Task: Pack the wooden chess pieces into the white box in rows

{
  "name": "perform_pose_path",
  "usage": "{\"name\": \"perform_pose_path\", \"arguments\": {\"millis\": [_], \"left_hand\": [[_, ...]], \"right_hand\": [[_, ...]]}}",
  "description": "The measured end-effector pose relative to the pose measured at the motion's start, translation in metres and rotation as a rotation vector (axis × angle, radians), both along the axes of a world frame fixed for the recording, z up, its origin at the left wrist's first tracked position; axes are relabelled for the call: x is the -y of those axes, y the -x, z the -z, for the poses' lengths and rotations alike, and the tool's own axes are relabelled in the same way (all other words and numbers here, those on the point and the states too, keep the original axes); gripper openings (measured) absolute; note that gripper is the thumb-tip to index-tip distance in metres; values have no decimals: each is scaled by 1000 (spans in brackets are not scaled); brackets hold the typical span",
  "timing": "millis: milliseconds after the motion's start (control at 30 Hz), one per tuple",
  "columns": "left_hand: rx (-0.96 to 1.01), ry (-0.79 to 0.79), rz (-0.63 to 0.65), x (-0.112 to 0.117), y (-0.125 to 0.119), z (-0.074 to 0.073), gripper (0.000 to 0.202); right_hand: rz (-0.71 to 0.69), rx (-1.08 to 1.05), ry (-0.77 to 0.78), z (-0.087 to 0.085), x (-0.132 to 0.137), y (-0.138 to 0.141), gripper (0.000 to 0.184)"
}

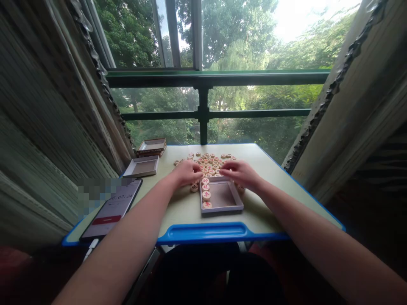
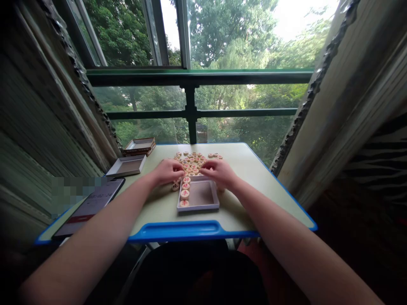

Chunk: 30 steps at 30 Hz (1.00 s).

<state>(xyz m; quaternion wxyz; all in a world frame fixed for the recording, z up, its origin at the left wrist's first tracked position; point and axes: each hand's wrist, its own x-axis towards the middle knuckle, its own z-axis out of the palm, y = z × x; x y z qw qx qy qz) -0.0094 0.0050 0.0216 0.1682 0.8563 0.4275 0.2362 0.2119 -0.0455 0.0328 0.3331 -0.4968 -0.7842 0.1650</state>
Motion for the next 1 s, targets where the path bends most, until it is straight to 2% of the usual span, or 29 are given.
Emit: {"name": "perform_pose_path", "arguments": {"millis": [100, 167, 233, 333, 467, 600, 733, 867, 1000], "left_hand": [[57, -124, -91, -1, 3, 0, 21], [74, -178, -126, -2, 5, 0, 20], [82, -208, -133, -2, 6, 1, 20], [48, -195, -102, -3, 5, 5, 19], [-5, -192, -53, -3, 2, 9, 20], [-35, -201, -36, -2, 0, 8, 19], [-30, -183, -37, 0, -1, 5, 19], [-20, -176, -47, 0, 0, 4, 17], [-27, -163, -45, -1, 1, 4, 15]], "right_hand": [[304, 55, -118, 7, -18, -17, 22], [422, 156, -145, 10, -25, -27, 24], [468, 231, -100, 11, -28, -34, 26], [413, 306, -53, 12, -29, -39, 26], [303, 324, -82, 18, -29, -37, 26], [175, 327, -129, 20, -25, -30, 24], [30, 312, -140, 16, -20, -26, 32], [37, 330, -97, 15, -20, -27, 26], [129, 338, -66, 17, -23, -30, 16]]}}
